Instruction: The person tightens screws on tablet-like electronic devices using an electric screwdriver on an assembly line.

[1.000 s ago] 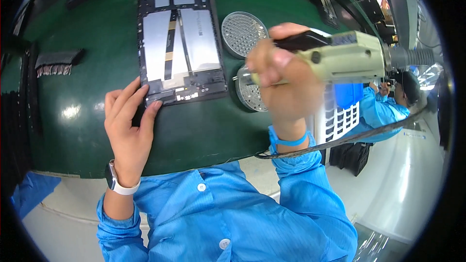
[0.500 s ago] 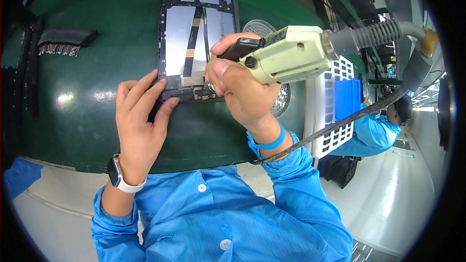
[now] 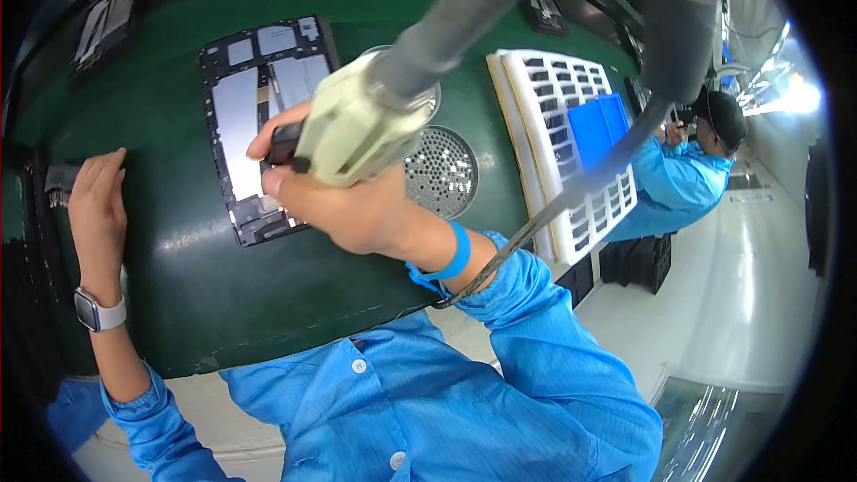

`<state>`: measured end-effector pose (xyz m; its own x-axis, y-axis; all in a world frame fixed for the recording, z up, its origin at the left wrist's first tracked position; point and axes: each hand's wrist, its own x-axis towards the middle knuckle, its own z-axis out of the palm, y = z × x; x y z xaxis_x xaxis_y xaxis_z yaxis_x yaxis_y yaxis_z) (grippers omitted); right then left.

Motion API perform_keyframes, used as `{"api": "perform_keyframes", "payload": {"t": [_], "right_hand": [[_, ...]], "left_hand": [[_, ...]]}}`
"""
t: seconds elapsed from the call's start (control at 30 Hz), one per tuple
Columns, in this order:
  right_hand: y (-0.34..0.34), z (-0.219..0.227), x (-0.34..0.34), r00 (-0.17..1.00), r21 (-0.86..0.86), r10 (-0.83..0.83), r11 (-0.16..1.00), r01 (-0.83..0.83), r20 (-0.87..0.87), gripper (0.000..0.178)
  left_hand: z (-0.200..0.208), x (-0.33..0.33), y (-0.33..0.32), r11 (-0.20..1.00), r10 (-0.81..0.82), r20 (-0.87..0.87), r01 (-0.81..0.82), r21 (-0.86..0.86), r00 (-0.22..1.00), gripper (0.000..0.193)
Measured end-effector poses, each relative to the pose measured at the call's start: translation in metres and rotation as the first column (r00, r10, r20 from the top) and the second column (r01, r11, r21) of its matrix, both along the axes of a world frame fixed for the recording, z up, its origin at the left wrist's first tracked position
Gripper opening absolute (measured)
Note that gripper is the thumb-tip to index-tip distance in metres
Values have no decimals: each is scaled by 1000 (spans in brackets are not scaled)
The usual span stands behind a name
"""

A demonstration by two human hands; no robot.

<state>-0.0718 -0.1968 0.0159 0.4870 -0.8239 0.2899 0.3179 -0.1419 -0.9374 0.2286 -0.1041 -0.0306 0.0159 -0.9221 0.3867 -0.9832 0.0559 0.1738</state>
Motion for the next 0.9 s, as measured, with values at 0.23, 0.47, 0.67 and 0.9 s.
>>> {"api": "perform_keyframes", "payload": {"t": [0.23,0.47,0.67,0.9], "right_hand": [[-87,22,-66,945,-172,-325,930,326,37,22],[-119,-14,-61,911,-80,-412,909,409,-24,18],[-126,-13,-56,920,-66,-392,918,392,21,16],[-132,-24,-58,899,-71,-437,898,434,-32,14]], "left_hand": [[-1,-4,-15,996,94,-185,-94,5,978,25],[14,-41,-22,987,114,-581,-161,-30,806,16],[22,-75,-59,999,37,-799,-53,7,601,17],[21,-95,-75,1000,15,-885,12,23,465,22]]}}
